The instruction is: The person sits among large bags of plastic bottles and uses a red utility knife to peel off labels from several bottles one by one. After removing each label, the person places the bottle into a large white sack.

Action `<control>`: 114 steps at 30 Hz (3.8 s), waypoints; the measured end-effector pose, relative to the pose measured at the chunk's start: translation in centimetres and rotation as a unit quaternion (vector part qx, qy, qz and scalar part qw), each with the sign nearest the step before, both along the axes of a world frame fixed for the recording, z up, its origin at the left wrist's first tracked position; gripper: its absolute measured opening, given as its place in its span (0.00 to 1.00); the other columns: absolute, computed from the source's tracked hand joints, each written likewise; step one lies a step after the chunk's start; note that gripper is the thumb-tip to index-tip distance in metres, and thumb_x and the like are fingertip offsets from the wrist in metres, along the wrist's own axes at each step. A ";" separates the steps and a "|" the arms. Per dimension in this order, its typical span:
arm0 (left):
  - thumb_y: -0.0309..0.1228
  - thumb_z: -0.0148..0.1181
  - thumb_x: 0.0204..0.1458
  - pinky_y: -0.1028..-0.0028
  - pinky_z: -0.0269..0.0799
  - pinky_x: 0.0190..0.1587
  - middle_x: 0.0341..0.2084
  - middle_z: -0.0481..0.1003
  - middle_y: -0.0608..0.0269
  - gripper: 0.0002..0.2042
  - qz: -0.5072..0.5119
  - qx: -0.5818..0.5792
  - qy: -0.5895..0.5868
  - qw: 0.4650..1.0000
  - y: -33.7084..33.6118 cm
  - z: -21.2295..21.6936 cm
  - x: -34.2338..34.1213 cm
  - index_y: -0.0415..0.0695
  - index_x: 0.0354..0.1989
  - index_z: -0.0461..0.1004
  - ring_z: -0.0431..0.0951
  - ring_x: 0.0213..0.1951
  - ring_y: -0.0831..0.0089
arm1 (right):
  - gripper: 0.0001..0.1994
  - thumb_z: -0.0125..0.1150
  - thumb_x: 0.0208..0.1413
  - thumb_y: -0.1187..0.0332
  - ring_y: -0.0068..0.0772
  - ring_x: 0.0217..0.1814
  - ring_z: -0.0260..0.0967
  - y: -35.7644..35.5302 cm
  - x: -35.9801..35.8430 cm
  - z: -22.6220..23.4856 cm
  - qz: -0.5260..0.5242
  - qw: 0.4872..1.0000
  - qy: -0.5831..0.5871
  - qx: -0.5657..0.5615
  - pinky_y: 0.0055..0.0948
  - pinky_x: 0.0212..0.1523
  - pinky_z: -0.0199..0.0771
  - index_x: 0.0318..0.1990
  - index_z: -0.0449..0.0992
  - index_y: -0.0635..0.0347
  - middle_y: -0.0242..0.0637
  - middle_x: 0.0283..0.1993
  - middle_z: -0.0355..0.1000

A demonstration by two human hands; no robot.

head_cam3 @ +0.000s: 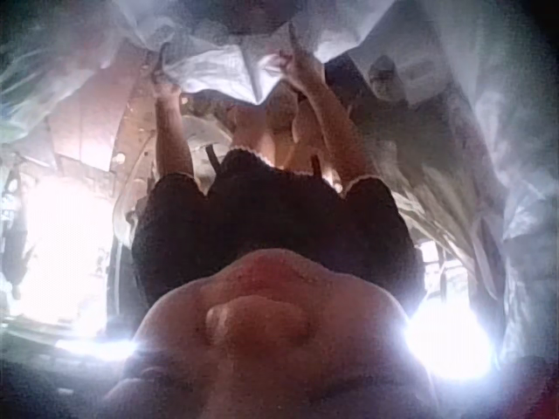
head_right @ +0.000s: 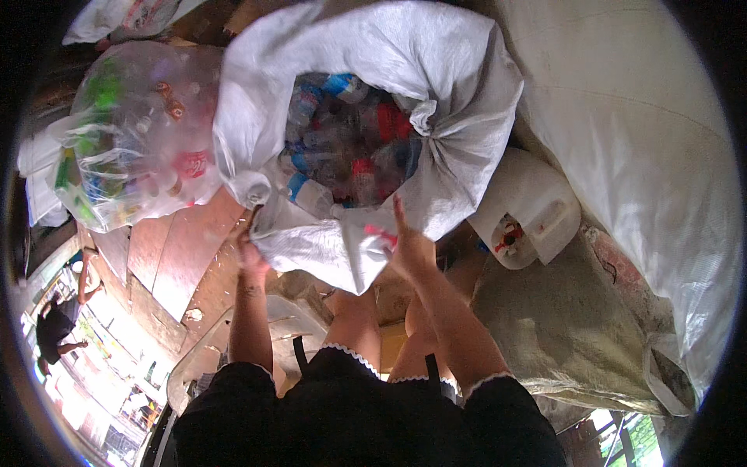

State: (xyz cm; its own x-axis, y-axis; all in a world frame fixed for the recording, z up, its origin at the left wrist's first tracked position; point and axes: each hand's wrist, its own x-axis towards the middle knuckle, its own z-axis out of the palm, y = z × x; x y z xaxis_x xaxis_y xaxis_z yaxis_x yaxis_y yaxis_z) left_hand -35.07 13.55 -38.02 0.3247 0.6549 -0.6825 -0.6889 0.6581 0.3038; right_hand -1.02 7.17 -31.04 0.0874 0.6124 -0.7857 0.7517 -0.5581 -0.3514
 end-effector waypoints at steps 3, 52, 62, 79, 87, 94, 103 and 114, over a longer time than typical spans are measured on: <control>0.31 0.56 0.45 0.64 0.64 0.55 0.55 0.65 0.57 0.32 -0.059 0.040 0.086 0.994 0.1 3.9 -2.0 0.43 0.62 0.54 0.68 0.52 0.62 | 0.23 0.62 0.45 0.55 0.49 0.39 0.73 -4.7 2.7 -7.4 0.088 0.991 -0.072 -0.076 0.45 0.40 0.73 0.48 0.72 0.55 0.46 0.34 0.75; 0.27 0.53 0.52 0.75 0.67 0.40 0.38 0.74 0.58 0.13 -0.056 0.796 0.262 0.543 4.1 67.0 23.0 0.38 0.45 0.62 0.71 0.34 0.75 | 0.30 0.54 0.43 0.79 0.43 0.25 0.69 -7.0 0.7 60.4 -0.038 0.720 -0.208 0.661 0.38 0.25 0.72 0.58 0.65 0.48 0.39 0.28 0.68; 0.28 0.49 0.55 0.76 0.64 0.45 0.42 0.72 0.55 0.13 -0.055 0.749 0.115 0.650 3.8 68.1 25.3 0.40 0.48 0.60 0.70 0.40 0.74 | 0.30 0.54 0.42 0.78 0.40 0.24 0.69 -9.6 0.8 61.5 -0.047 0.694 -0.276 0.663 0.36 0.24 0.72 0.58 0.65 0.48 0.37 0.27 0.67; 0.39 0.51 0.54 0.67 0.72 0.43 0.39 0.74 0.53 0.17 -0.150 0.537 -0.061 0.828 9.3 66.9 27.2 0.44 0.48 0.63 0.76 0.40 0.64 | 0.30 0.60 0.51 0.70 0.32 0.44 0.68 -14.2 4.9 55.6 -0.305 0.678 0.086 0.663 0.30 0.43 0.68 0.61 0.57 0.60 0.38 0.47 0.70; 0.44 0.49 0.55 0.69 0.71 0.45 0.42 0.74 0.56 0.22 -0.200 0.550 -0.052 0.809 6.3 70.2 28.6 0.37 0.49 0.68 0.76 0.42 0.66 | 0.37 0.67 0.41 0.67 0.32 0.52 0.63 -15.3 5.2 52.0 -0.418 0.571 0.480 0.519 0.28 0.51 0.64 0.59 0.55 0.66 0.41 0.52 0.64; 0.57 0.51 0.48 0.49 0.52 0.60 0.59 0.55 0.48 0.38 -0.112 0.739 -0.383 0.543 3.6 83.3 22.3 0.48 0.62 0.50 0.58 0.58 0.46 | 0.38 0.67 0.36 0.70 0.34 0.50 0.67 -18.4 5.6 50.7 -0.482 0.524 0.452 0.537 0.33 0.51 0.68 0.58 0.56 0.67 0.41 0.50 0.66; 0.52 0.54 0.46 0.53 0.56 0.58 0.58 0.57 0.50 0.35 -0.164 0.783 -0.438 0.409 2.1 84.9 15.7 0.47 0.60 0.53 0.60 0.57 0.49 | 0.40 0.70 0.34 0.64 0.35 0.49 0.67 -19.3 4.9 49.5 -0.499 0.525 0.390 0.569 0.34 0.49 0.70 0.57 0.57 0.65 0.41 0.49 0.66; 0.46 0.57 0.44 0.57 0.59 0.55 0.57 0.59 0.53 0.33 -0.161 0.791 -0.423 0.411 1.9 84.2 15.6 0.47 0.58 0.57 0.62 0.56 0.54 | 0.40 0.70 0.35 0.63 0.35 0.50 0.66 -19.7 4.0 49.7 -0.512 0.514 0.384 0.571 0.34 0.50 0.69 0.57 0.56 0.66 0.42 0.49 0.66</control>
